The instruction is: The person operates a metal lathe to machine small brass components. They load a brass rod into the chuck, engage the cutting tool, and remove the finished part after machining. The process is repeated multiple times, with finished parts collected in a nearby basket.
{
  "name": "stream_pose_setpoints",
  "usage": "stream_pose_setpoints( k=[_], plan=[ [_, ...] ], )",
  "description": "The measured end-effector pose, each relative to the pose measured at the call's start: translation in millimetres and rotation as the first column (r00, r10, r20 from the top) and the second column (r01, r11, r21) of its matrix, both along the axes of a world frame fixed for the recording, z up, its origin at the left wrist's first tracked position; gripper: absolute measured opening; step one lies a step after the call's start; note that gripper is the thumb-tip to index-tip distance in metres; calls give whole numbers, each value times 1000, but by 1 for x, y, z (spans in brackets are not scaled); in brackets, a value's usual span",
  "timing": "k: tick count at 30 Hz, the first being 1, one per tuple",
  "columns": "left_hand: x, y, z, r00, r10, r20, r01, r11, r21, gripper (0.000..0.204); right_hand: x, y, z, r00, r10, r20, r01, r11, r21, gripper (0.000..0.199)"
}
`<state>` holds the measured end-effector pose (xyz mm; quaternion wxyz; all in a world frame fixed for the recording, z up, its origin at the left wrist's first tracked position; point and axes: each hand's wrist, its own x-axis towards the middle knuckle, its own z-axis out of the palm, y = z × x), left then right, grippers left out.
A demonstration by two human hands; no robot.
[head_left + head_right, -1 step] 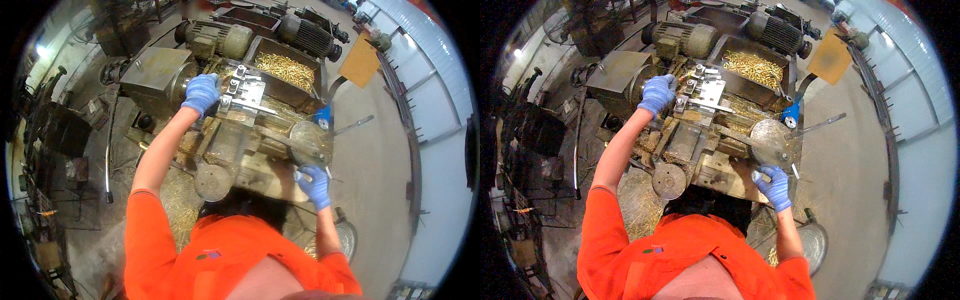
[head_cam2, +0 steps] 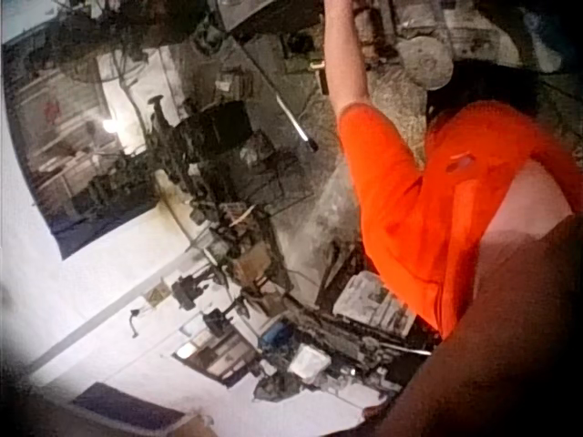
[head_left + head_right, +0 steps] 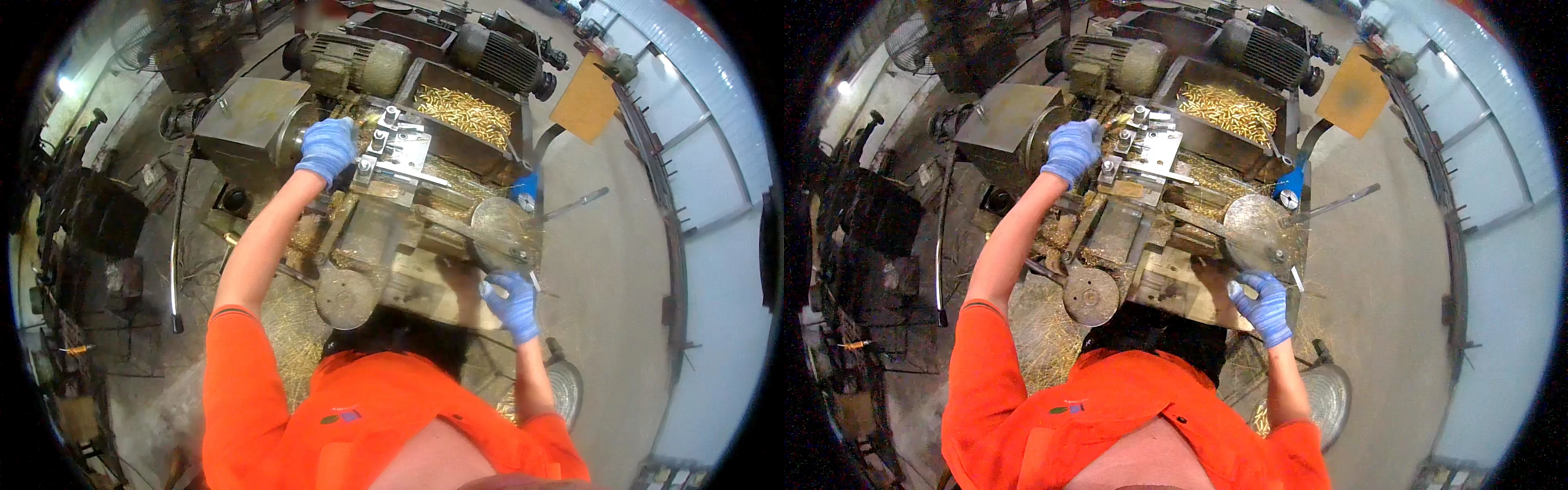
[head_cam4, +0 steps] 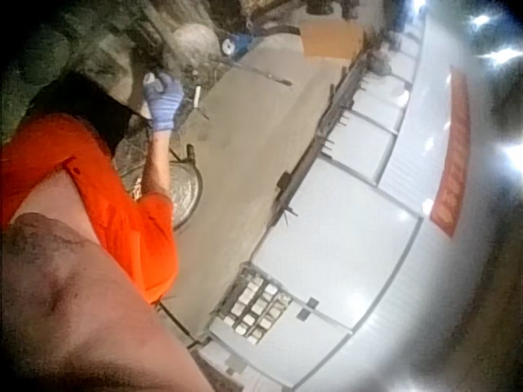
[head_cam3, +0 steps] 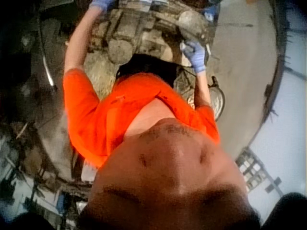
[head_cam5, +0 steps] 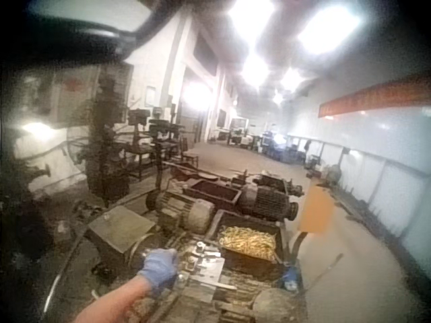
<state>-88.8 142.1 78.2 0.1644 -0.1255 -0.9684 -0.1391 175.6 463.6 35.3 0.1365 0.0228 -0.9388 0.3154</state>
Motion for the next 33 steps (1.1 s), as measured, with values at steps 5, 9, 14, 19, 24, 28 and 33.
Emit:
stream_pose_setpoints(
  k=[5,9,14,19,24,28,33],
  plan=[
    [-6,-1,19,997,80,15,-76,984,-161,16,9,12,-8,999,-38,29,40,998,-55,23],
    [5,-21,32,993,37,-114,-50,993,-111,19,13,20,-14,998,-58,21,59,997,-44,24],
    [38,-65,70,926,137,-352,-150,989,-11,20,31,29,-13,990,-139,-31,137,990,-41,23],
    [50,-137,43,893,163,-418,-226,968,-106,30,57,43,-17,951,-292,101,303,946,-112,25],
    [63,-146,38,963,259,-73,-261,965,-30,36,88,62,-27,924,-376,70,381,923,-63,25],
    [62,-142,47,980,183,-80,-190,978,-92,39,113,88,-29,870,-482,103,488,871,-55,23],
    [120,-151,47,961,190,-202,-47,830,556,33,156,117,-16,722,-684,103,680,729,75,34]
  ],
)
